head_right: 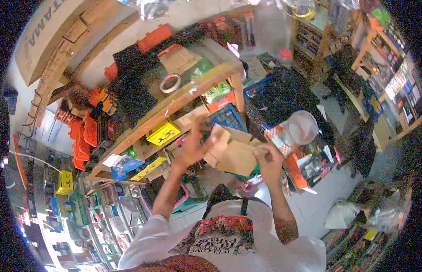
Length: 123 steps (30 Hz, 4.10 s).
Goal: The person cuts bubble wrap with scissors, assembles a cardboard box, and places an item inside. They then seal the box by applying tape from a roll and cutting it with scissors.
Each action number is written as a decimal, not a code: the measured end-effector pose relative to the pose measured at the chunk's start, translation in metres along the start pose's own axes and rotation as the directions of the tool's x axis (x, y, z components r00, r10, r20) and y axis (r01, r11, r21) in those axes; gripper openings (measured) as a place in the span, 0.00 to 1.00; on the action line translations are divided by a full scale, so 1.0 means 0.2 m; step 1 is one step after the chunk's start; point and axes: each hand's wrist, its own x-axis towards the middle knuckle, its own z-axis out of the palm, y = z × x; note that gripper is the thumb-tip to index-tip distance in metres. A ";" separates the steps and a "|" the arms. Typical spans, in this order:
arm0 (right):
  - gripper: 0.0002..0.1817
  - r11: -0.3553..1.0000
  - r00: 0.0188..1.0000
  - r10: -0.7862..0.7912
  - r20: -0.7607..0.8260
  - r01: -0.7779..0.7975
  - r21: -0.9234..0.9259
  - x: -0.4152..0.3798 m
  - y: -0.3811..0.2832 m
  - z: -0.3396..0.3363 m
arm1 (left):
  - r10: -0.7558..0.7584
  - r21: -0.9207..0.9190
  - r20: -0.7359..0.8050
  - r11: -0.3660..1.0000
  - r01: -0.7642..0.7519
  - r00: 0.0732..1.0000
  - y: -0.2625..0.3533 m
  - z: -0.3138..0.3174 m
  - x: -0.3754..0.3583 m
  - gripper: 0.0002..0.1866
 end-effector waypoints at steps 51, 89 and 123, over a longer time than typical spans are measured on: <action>0.07 0.774 0.811 -0.356 0.464 -0.022 0.633 -0.28 -0.83 0.93 | 0.493 0.428 -0.690 0.868 -0.250 0.529 0.33 -0.51 -1.05 0.30; 0.32 0.875 0.525 -0.479 0.704 0.348 0.336 -0.28 -0.74 0.45 | 0.192 0.022 -0.648 0.972 -0.235 0.737 0.36 -0.17 -1.17 0.29; 0.32 0.859 0.423 -0.458 0.782 0.435 0.269 0.32 -0.75 1.27 | 0.330 0.276 -0.567 0.939 -0.203 0.755 -0.17 -1.10 -0.68 0.17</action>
